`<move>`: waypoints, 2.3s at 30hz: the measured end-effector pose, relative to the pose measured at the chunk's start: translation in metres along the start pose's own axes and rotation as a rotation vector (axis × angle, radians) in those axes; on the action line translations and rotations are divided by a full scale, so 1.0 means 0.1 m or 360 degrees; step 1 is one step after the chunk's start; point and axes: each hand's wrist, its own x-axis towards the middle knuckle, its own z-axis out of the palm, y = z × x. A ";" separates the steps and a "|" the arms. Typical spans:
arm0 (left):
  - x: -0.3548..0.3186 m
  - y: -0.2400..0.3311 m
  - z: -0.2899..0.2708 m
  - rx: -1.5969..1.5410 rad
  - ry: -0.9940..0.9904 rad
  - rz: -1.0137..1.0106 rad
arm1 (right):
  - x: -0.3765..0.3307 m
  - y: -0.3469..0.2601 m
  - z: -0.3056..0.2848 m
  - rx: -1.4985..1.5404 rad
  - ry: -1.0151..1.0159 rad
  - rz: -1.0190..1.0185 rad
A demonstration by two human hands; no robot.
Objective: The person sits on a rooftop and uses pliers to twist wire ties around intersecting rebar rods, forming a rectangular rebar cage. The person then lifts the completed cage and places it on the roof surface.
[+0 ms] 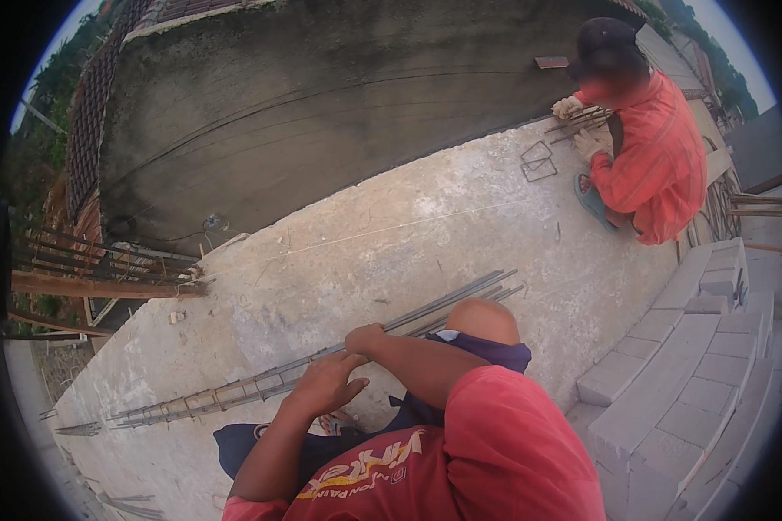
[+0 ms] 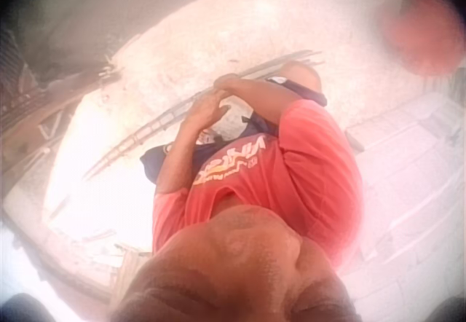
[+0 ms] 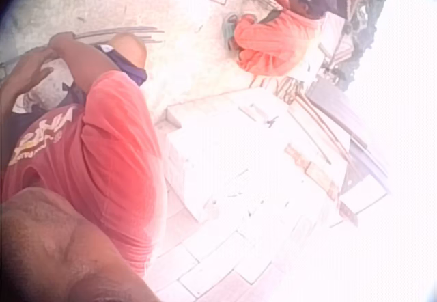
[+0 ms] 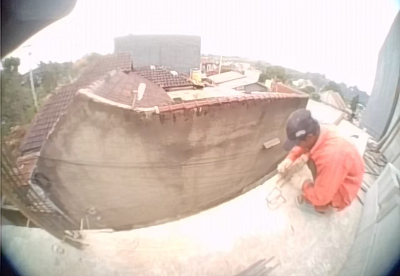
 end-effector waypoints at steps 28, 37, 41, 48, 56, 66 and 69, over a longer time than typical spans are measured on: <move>0.01 0.00 0.02 0.0001 -0.0002 0.0030 | -0.05 -0.01 -0.03 -0.0085 -0.0021 -0.0076; 0.02 0.01 0.03 -0.0014 -0.0014 0.0022 | 0.03 0.00 0.05 -0.0065 0.0032 -0.0013; 0.03 0.04 0.02 0.0007 -0.0029 0.0009 | 0.11 0.02 0.05 0.0068 -0.0121 -0.0012; 0.03 0.03 0.02 0.0012 -0.0024 0.0001 | 0.05 0.01 0.01 0.0061 -0.0052 -0.0013; 0.06 0.04 -0.01 0.0004 -0.0095 -0.0026 | 0.01 0.02 0.02 0.0030 0.0055 -0.0043; 0.06 0.02 -0.01 0.0000 -0.0095 -0.0010 | 0.03 0.02 0.04 0.0013 0.0084 -0.0040; 0.03 0.03 -0.02 -0.0009 -0.0084 -0.0018 | 0.01 -0.01 0.02 0.0022 0.0057 -0.0036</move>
